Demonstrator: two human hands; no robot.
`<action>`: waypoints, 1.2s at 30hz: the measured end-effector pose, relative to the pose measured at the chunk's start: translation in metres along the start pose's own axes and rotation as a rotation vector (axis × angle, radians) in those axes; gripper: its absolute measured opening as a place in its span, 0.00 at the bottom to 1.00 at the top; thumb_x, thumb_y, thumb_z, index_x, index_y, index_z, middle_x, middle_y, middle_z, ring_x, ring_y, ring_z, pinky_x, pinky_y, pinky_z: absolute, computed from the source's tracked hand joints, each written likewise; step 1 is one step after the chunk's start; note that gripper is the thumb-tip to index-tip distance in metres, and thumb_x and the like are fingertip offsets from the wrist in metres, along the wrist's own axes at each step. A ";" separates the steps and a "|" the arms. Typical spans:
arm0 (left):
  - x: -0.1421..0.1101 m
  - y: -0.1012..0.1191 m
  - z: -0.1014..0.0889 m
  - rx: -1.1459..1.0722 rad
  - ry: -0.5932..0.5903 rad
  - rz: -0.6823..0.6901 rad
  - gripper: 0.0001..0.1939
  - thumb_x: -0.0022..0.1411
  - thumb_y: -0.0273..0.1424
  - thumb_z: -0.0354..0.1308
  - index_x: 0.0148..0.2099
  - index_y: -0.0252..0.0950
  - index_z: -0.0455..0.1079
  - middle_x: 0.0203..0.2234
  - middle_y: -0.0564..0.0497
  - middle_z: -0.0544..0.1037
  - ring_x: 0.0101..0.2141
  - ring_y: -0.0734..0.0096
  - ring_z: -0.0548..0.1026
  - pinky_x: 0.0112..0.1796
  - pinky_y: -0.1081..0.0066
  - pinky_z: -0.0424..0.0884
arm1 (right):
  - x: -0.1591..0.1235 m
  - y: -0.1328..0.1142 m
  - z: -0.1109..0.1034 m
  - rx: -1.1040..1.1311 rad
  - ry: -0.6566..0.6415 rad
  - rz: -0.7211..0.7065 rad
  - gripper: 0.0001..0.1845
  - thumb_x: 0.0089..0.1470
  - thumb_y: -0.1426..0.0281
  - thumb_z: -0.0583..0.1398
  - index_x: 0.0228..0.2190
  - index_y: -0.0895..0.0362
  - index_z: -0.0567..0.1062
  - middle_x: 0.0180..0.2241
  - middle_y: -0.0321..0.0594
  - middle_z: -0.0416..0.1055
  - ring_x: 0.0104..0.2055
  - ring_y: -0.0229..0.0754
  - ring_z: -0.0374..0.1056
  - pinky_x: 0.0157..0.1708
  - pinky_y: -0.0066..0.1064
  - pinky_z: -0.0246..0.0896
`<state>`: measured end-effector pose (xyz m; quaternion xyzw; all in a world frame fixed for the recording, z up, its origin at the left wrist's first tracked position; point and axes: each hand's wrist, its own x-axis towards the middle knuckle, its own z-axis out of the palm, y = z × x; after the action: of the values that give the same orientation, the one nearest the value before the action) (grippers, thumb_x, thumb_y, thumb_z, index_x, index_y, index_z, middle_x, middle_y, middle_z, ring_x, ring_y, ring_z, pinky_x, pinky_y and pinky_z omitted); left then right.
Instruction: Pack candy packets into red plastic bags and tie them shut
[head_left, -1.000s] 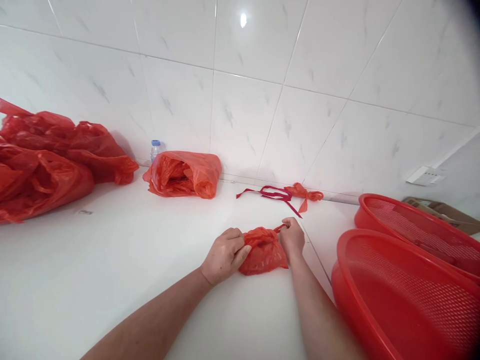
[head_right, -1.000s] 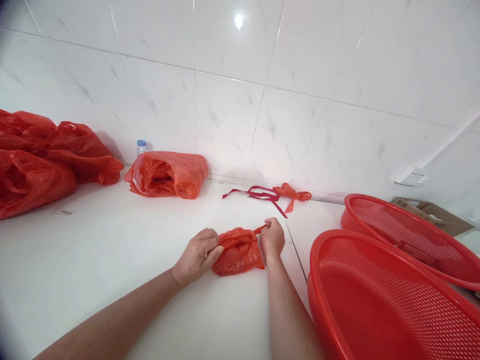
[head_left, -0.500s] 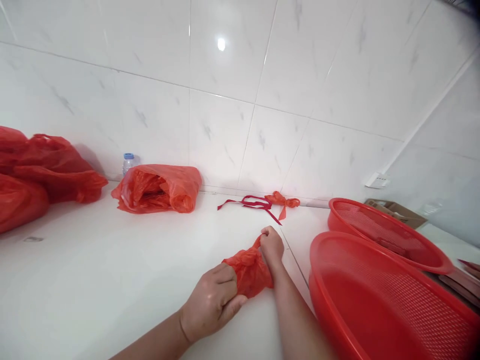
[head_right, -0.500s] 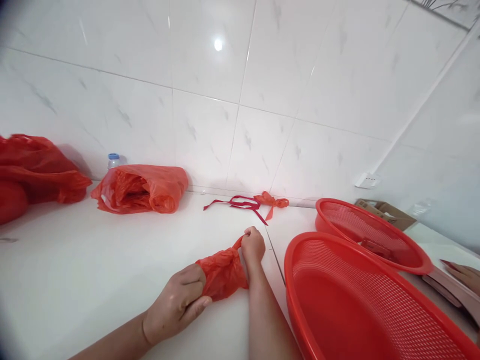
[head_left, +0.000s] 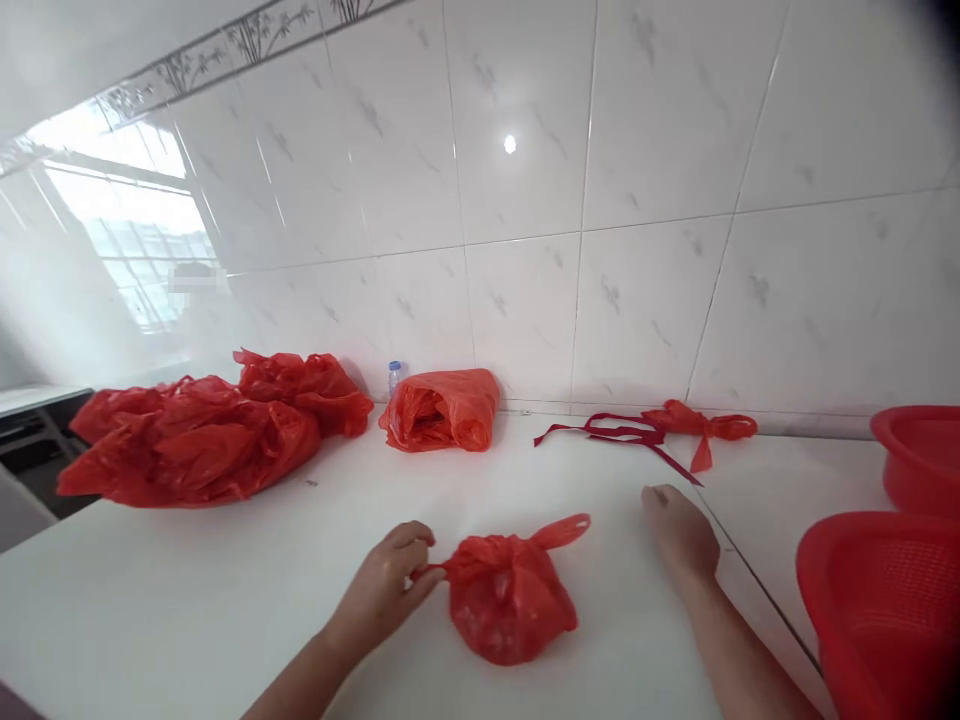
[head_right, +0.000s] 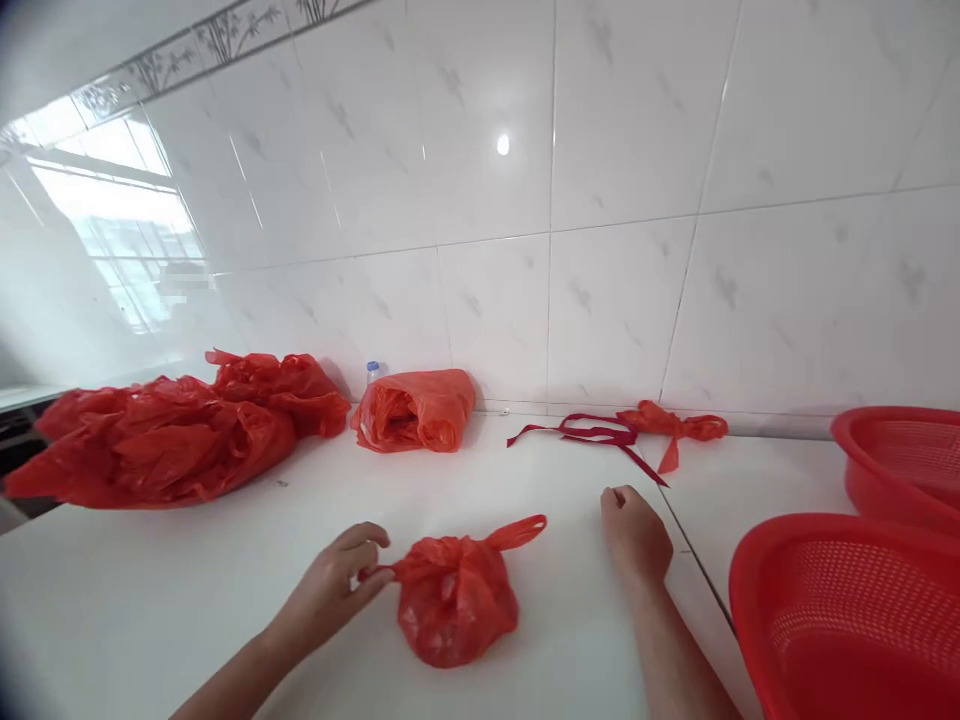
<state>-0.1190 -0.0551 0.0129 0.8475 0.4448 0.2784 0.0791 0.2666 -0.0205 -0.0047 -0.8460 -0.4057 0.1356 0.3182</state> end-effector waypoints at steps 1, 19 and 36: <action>-0.006 -0.013 -0.012 0.073 0.013 -0.040 0.14 0.61 0.33 0.51 0.23 0.37 0.59 0.40 0.46 0.73 0.38 0.67 0.72 0.37 0.68 0.69 | 0.000 -0.001 0.000 0.005 -0.004 0.004 0.16 0.52 0.61 0.47 0.25 0.53 0.71 0.26 0.42 0.70 0.25 0.42 0.60 0.25 0.31 0.49; -0.045 -0.083 -0.021 0.599 0.003 -0.530 0.29 0.58 0.47 0.48 0.59 0.41 0.63 0.63 0.43 0.56 0.63 0.47 0.48 0.55 0.45 0.53 | -0.003 0.000 0.003 0.040 -0.033 -0.021 0.12 0.51 0.63 0.48 0.23 0.52 0.67 0.25 0.38 0.69 0.24 0.40 0.59 0.25 0.30 0.46; 0.133 -0.036 -0.037 0.154 0.192 -0.399 0.16 0.57 0.38 0.53 0.46 0.38 0.71 0.50 0.45 0.70 0.50 0.57 0.67 0.49 0.61 0.65 | -0.006 -0.001 -0.001 0.026 -0.058 -0.027 0.15 0.53 0.61 0.47 0.26 0.53 0.69 0.28 0.40 0.71 0.26 0.40 0.61 0.25 0.30 0.47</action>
<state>-0.1047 0.0684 0.0835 0.7158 0.6291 0.3019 0.0251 0.2626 -0.0245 -0.0036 -0.8320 -0.4243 0.1610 0.3192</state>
